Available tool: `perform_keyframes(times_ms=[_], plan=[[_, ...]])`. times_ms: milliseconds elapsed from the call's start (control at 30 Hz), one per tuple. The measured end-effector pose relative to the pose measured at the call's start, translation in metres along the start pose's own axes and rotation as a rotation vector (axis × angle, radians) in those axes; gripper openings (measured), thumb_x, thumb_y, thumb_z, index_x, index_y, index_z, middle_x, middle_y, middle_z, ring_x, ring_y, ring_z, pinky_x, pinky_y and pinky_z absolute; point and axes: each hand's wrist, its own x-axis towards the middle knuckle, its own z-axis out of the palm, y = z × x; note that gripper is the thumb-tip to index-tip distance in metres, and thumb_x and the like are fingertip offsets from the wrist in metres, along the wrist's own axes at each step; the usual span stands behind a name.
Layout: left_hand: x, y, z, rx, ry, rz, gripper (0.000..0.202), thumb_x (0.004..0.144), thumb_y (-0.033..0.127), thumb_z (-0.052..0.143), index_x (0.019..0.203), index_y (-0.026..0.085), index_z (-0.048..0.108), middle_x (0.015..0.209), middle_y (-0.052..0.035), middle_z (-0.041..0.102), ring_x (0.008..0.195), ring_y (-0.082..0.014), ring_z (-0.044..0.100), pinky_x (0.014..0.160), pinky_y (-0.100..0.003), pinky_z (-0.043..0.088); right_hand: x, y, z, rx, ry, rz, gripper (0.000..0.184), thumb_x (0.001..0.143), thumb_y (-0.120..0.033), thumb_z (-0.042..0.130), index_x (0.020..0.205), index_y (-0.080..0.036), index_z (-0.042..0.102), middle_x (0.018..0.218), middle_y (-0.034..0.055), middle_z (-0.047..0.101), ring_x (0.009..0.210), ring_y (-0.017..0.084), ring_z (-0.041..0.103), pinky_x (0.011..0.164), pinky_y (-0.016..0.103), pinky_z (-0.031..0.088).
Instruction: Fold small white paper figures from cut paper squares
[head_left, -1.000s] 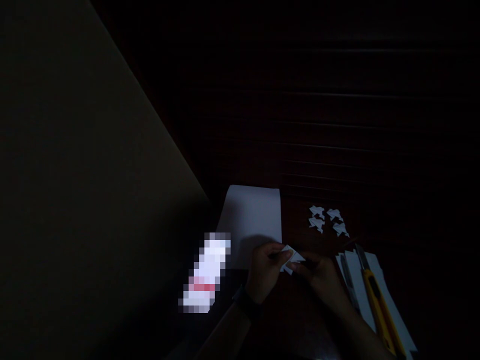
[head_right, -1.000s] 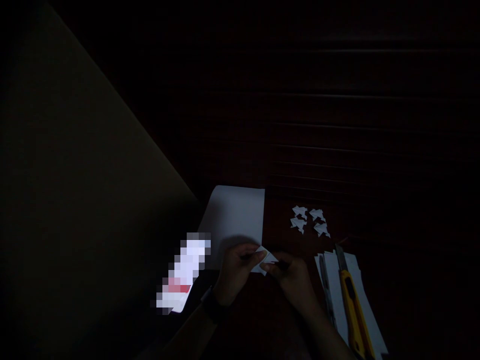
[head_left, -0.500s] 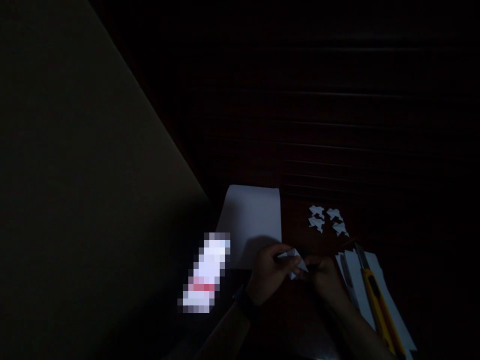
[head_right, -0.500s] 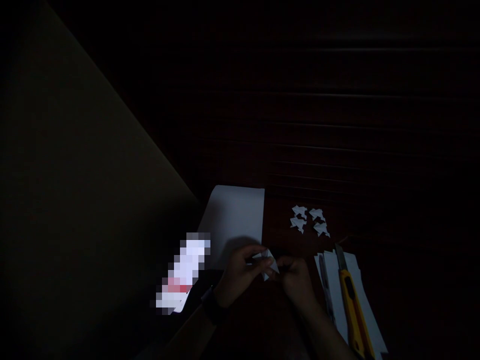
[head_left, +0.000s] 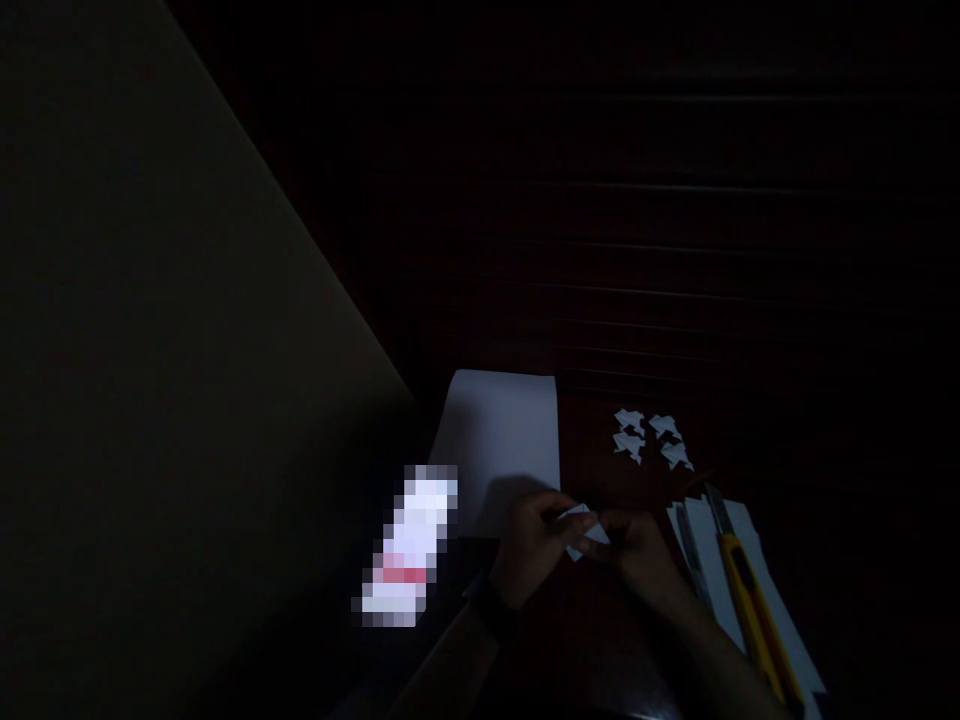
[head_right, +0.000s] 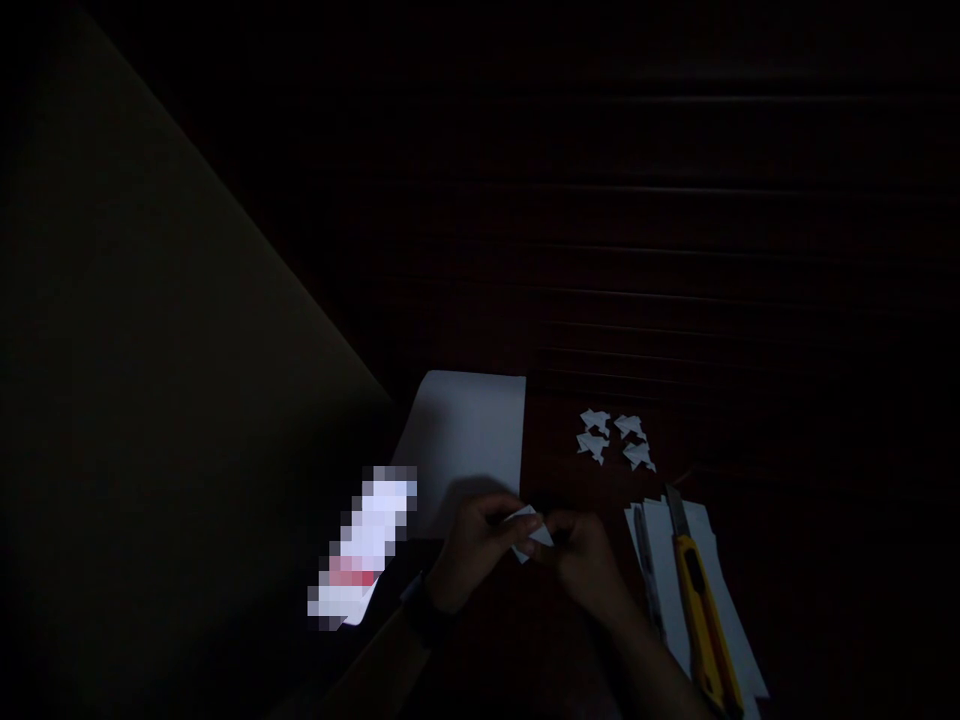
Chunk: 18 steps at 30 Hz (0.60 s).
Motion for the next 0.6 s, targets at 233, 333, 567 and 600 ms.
perform_keyframes(times_ms=[233, 333, 567, 600], plan=[[-0.001, 0.007, 0.000, -0.081, -0.005, -0.039, 0.026, 0.072, 0.039, 0.065, 0.080, 0.014, 0.066, 0.071, -0.0028, 0.063, 0.066, -0.0146, 0.057, 0.057, -0.022, 0.042, 0.000, 0.002, 0.001, -0.005, 0.127, 0.000, 0.024, 0.070, -0.037, 0.067, 0.063, -0.015, 0.063, 0.061, 0.0008, 0.062, 0.059, 0.016, 0.055, 0.055, 0.025, 0.042], [-0.002, 0.008, -0.002, -0.121, 0.027, -0.066, 0.026, 0.071, 0.039, 0.066, 0.075, 0.013, 0.066, 0.067, -0.0020, 0.061, 0.063, -0.0129, 0.054, 0.055, -0.021, 0.040, 0.001, 0.000, 0.003, 0.046, 0.114, 0.009, 0.024, 0.070, -0.039, 0.067, 0.074, -0.015, 0.067, 0.071, 0.0032, 0.068, 0.066, 0.019, 0.059, 0.061, 0.027, 0.045], [-0.002, 0.013, -0.003, -0.213, 0.072, -0.082, 0.025, 0.069, 0.038, 0.068, 0.076, 0.014, 0.066, 0.070, -0.0023, 0.063, 0.063, -0.0137, 0.057, 0.056, -0.022, 0.042, 0.001, -0.001, 0.006, 0.022, 0.144, 0.024, 0.028, 0.067, -0.041, 0.069, 0.061, -0.014, 0.064, 0.059, 0.0007, 0.062, 0.055, 0.015, 0.054, 0.051, 0.024, 0.040], [-0.002, 0.014, -0.002, -0.231, 0.067, -0.079, 0.026, 0.070, 0.037, 0.068, 0.084, 0.015, 0.067, 0.077, -0.0035, 0.065, 0.067, -0.0149, 0.058, 0.058, -0.023, 0.043, 0.000, -0.002, 0.007, 0.032, 0.146, 0.017, 0.027, 0.068, -0.040, 0.069, 0.061, -0.014, 0.064, 0.059, 0.0004, 0.062, 0.055, 0.015, 0.054, 0.051, 0.023, 0.040]])
